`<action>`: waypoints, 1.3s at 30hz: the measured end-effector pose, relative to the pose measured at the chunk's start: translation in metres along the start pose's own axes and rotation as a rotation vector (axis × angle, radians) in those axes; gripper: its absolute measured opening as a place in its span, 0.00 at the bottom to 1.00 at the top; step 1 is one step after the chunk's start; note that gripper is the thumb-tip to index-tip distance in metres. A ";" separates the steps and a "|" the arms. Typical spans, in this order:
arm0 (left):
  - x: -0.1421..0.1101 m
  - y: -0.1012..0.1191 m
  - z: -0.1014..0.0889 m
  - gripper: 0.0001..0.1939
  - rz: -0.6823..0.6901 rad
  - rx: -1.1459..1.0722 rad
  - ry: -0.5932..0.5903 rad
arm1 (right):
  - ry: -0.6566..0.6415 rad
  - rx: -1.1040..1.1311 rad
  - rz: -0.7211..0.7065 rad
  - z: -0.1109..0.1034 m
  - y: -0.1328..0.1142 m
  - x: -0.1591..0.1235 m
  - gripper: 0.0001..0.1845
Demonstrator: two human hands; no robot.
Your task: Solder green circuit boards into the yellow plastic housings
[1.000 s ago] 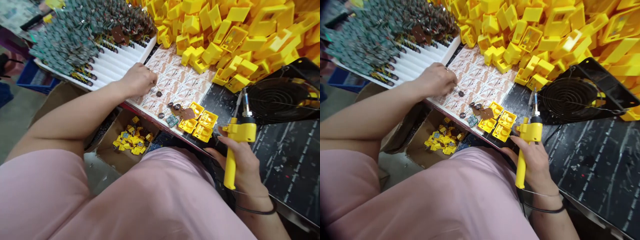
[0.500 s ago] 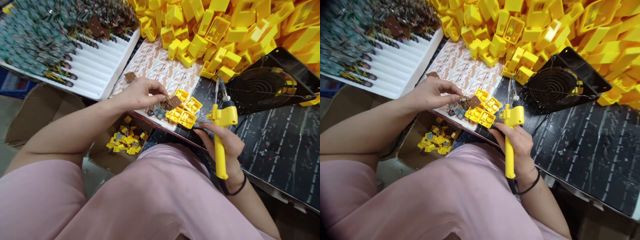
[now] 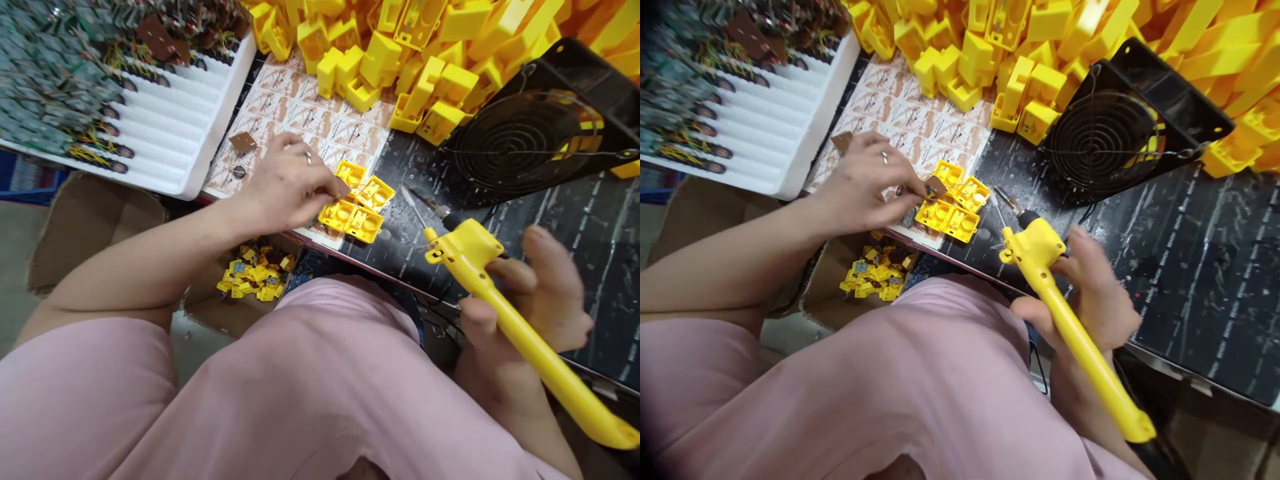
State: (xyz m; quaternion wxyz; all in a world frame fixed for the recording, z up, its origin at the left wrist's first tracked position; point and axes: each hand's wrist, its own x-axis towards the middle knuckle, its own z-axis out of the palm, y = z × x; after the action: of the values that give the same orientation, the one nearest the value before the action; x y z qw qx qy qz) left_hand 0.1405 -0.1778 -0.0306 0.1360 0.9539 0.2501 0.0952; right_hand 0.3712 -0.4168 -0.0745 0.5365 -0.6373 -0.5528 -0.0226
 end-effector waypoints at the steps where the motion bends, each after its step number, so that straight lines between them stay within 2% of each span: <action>1: 0.000 0.005 0.007 0.14 0.023 0.013 -0.007 | 0.073 -0.016 -0.028 -0.001 0.002 0.001 0.34; 3: -0.001 0.012 0.021 0.14 0.048 0.012 -0.003 | 0.217 -0.034 -0.046 0.001 0.005 0.004 0.28; 5: -0.002 0.016 0.032 0.13 0.051 0.005 0.015 | 0.359 0.001 0.021 0.005 0.010 0.008 0.23; 8: -0.004 0.014 0.041 0.13 0.062 -0.006 0.027 | 0.535 0.129 0.105 0.010 0.017 0.012 0.34; 9: -0.004 0.013 0.043 0.13 0.073 -0.002 0.033 | 0.552 0.154 0.115 0.011 0.019 0.012 0.33; 11: -0.004 0.010 0.046 0.13 0.107 0.012 0.069 | 0.490 0.173 0.141 0.011 0.019 0.012 0.23; 13: -0.003 0.009 0.050 0.12 0.147 0.021 0.119 | 0.352 0.185 0.147 0.009 0.016 0.010 0.13; 14: -0.003 0.009 0.052 0.12 0.162 0.024 0.143 | 0.277 0.196 0.133 0.008 0.013 0.008 0.14; 16: -0.001 0.011 0.055 0.12 0.179 0.034 0.173 | 0.171 0.203 0.088 0.006 0.008 0.003 0.21; 18: 0.001 0.013 0.057 0.13 0.183 0.047 0.177 | 0.112 0.156 0.045 0.005 0.005 -0.001 0.26; 20: 0.002 0.015 0.058 0.14 0.197 0.046 0.168 | 0.053 0.088 0.026 0.005 0.003 -0.005 0.27; 24: 0.002 0.016 0.059 0.13 0.205 0.012 0.171 | -0.059 0.055 -0.105 0.007 -0.003 -0.001 0.24; 26: 0.001 0.017 0.059 0.11 0.199 0.000 0.178 | -0.103 0.055 -0.175 0.009 -0.007 0.004 0.19; 28: 0.000 0.017 0.059 0.09 0.207 -0.001 0.170 | -0.134 0.031 -0.219 0.009 -0.010 0.009 0.15; 30: 0.000 0.019 0.057 0.10 0.223 0.007 0.153 | -0.152 -0.004 -0.241 0.010 -0.012 0.012 0.15; 39: 0.008 0.029 0.043 0.20 0.307 0.177 0.103 | -0.263 -0.038 -0.338 0.009 -0.018 0.024 0.11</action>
State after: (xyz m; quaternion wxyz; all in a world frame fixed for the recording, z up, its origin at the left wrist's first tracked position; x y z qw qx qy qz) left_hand 0.1715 -0.2067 -0.0617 0.0226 0.9829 0.1157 0.1413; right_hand 0.3626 -0.3978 -0.0519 0.4360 -0.5429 -0.7166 -0.0394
